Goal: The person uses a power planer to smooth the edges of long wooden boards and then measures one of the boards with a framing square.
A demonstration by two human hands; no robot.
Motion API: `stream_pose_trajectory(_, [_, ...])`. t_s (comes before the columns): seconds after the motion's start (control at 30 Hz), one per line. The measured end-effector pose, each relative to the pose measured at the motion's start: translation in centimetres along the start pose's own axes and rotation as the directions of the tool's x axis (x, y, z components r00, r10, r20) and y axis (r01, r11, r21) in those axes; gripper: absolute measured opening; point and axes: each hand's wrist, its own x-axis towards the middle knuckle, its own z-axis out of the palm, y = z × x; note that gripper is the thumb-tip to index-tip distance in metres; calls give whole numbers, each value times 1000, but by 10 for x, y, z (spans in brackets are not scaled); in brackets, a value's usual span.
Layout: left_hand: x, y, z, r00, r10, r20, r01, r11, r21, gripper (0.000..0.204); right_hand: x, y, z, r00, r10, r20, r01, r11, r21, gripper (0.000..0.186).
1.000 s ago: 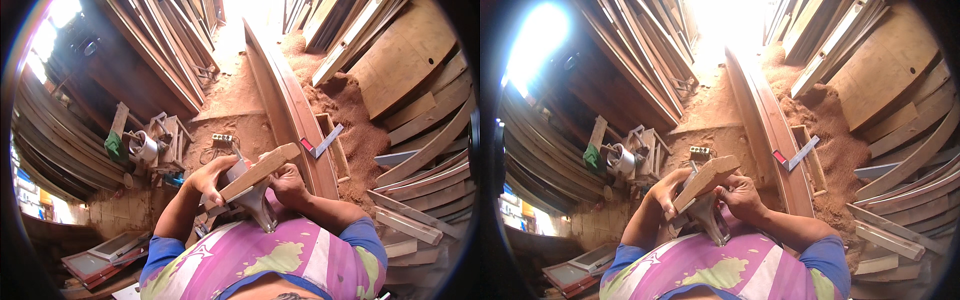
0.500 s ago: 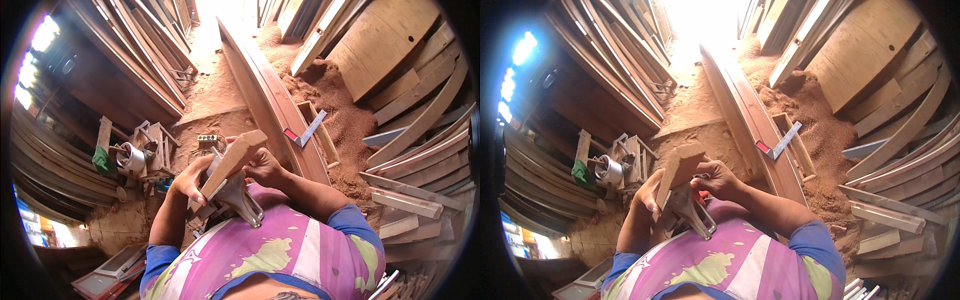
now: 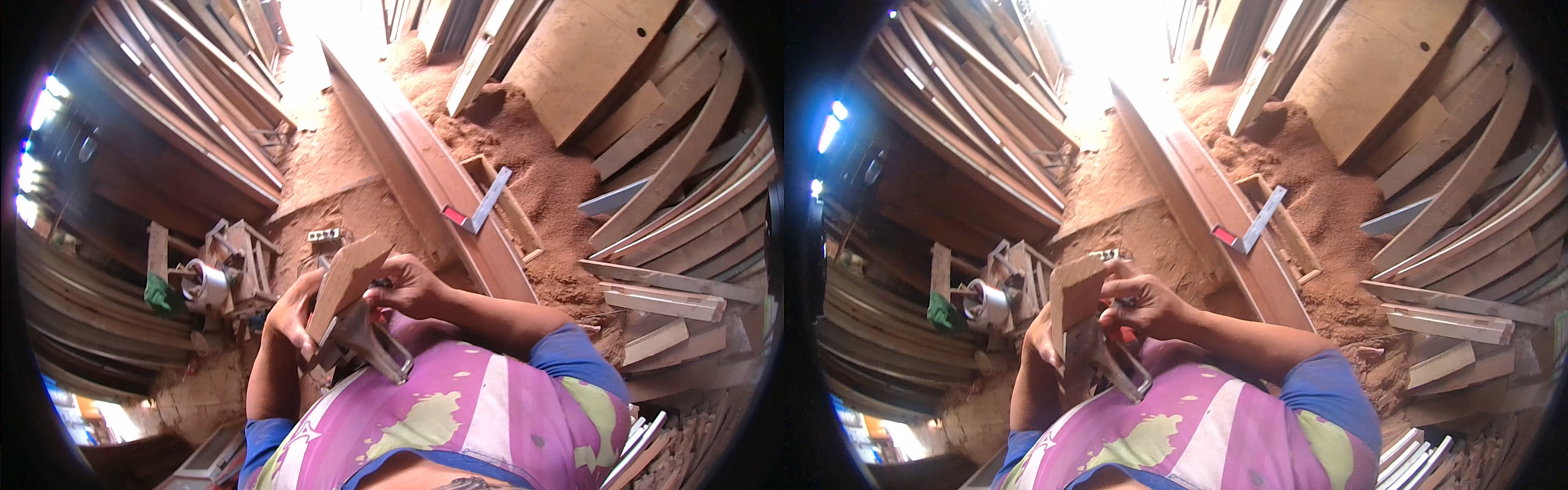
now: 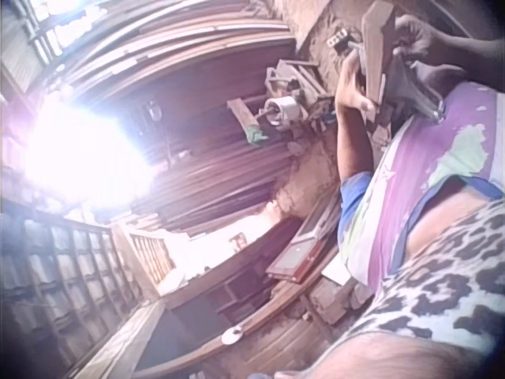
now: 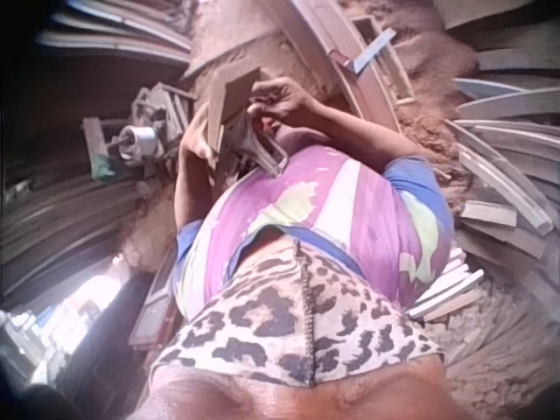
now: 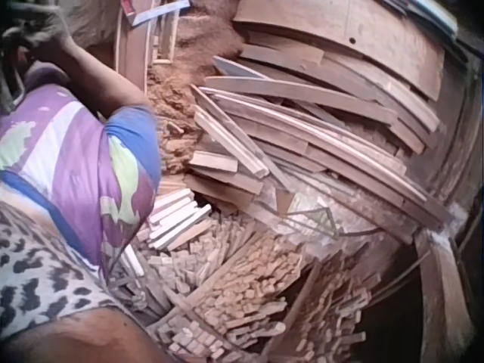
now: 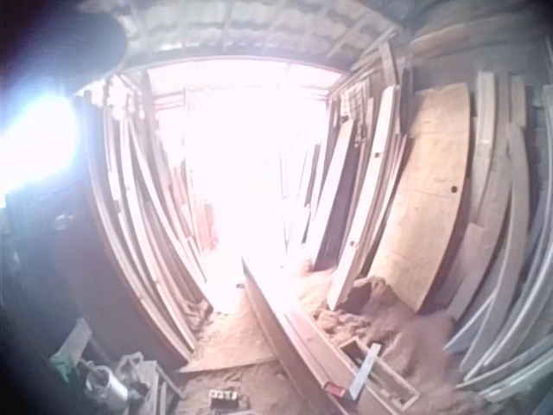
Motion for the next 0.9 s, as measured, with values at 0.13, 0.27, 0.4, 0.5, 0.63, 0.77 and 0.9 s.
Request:
stream_pose_trajectory(0.13, [20, 11, 17, 997, -83, 0, 82, 987, -135, 125, 1, 8, -14, 999, 20, 32, -23, 995, 93, 25])
stream_pose_trajectory(0.27, [14, -13, -2, 991, -132, 30, 134, 987, -86, 125, 1, 15, -17, 976, -189, -109, 157, 954, -256, 25])
stream_pose_trajectory(0.4, [7, -1, 2, 984, -164, -65, 157, 982, -102, 120, -8, 7, 1, 980, 38, -194, -46, 998, -35, 24])
stream_pose_trajectory(0.5, [26, 0, 5, 931, -364, 10, 361, 920, -152, 121, -13, -10, 2, 912, 94, -398, -172, 971, -166, 17])
stream_pose_trajectory(0.63, [32, -8, 11, 976, -213, -53, 208, 974, -88, 123, -11, 29, -63, 987, 96, -128, -86, 993, 79, 23])
stream_pose_trajectory(0.77, [48, -13, 20, 965, -252, -75, 244, 964, -102, 123, -17, 146, -180, 669, -45, -742, -621, 514, -591, 47])
stream_pose_trajectory(0.9, [66, -11, 29, 947, -308, -90, 301, 949, -90, 120, -45, 220, -258, 419, 119, -900, -885, 274, -376, 69])
